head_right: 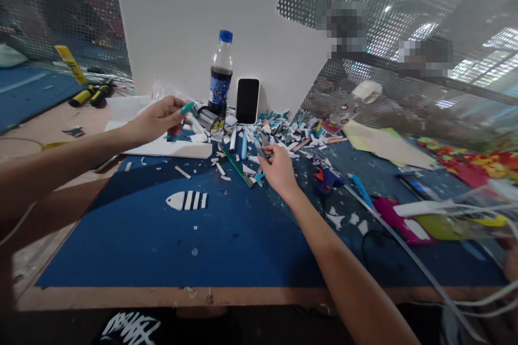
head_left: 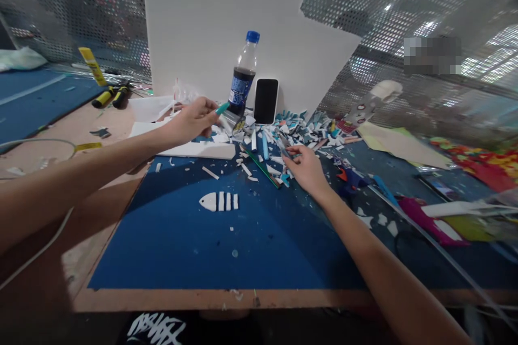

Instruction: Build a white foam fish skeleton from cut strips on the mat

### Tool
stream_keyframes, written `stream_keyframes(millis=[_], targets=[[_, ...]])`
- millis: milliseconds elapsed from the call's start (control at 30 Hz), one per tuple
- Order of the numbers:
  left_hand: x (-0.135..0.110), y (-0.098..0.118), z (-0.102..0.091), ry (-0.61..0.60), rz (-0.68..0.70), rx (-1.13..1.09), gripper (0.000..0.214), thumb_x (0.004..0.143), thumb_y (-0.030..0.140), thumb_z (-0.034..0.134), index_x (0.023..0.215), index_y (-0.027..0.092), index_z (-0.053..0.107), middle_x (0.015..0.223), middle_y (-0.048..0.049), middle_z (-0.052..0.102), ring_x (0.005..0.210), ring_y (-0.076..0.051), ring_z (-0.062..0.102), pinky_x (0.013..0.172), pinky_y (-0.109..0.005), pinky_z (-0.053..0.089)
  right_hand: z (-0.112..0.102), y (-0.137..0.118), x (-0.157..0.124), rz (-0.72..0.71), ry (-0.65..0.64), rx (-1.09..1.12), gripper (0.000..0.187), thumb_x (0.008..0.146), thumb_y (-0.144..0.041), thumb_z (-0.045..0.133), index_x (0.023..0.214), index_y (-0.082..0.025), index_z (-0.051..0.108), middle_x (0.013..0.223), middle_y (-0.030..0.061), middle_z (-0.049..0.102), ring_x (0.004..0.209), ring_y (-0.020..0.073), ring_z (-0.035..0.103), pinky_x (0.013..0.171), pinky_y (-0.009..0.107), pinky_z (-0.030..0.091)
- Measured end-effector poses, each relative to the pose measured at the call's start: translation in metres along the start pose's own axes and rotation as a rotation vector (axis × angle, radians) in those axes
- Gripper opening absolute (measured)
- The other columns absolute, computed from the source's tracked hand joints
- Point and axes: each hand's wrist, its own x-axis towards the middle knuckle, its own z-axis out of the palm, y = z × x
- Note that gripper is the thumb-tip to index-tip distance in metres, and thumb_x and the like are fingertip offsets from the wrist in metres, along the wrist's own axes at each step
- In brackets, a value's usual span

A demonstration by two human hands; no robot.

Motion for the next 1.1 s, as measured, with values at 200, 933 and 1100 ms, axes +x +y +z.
stream_keyframes(millis=[200,933,1100], targets=[[0.001,-0.015,0.006,-0.037,0.087,0.21,0.039,0.091,0.031,0.041,0.125,0.017,0.03,0.13,-0.0155,0.05,0.11,-0.019,0.057,0.086,-0.031,0.05,0.001,0.002,0.001,-0.019,-0.009,-0.014,0.032,0.082,-0.043,0.055,0.097,-0.016,0.058,0.096,0.0147,0.061,0.06,0.0175,0.058,0.054,0.033,0.047],[0.003,-0.032,0.023,0.394,0.294,0.496,0.026,0.076,0.033,0.068,0.09,0.015,0.056,0.073,-0.0039,0.068,0.062,-0.015,0.063,0.056,-0.024,0.047,0.003,-0.022,-0.014,-0.158,0.011,0.14,0.051,0.083,-0.065,0.045,0.1,-0.019,0.058,0.106,0.0166,0.052,0.113,0.0358,0.042,0.098,0.057,0.033],[-0.013,-0.02,0.035,0.456,0.773,0.482,0.017,0.079,0.034,0.067,0.084,0.019,0.062,0.077,-0.002,0.072,0.072,-0.014,0.067,0.069,-0.025,0.05,0.001,-0.043,-0.018,-0.138,-0.215,0.41,0.068,0.084,-0.075,0.023,0.089,-0.018,0.061,0.093,0.014,0.062,0.087,0.0244,0.058,0.076,0.041,0.049]])
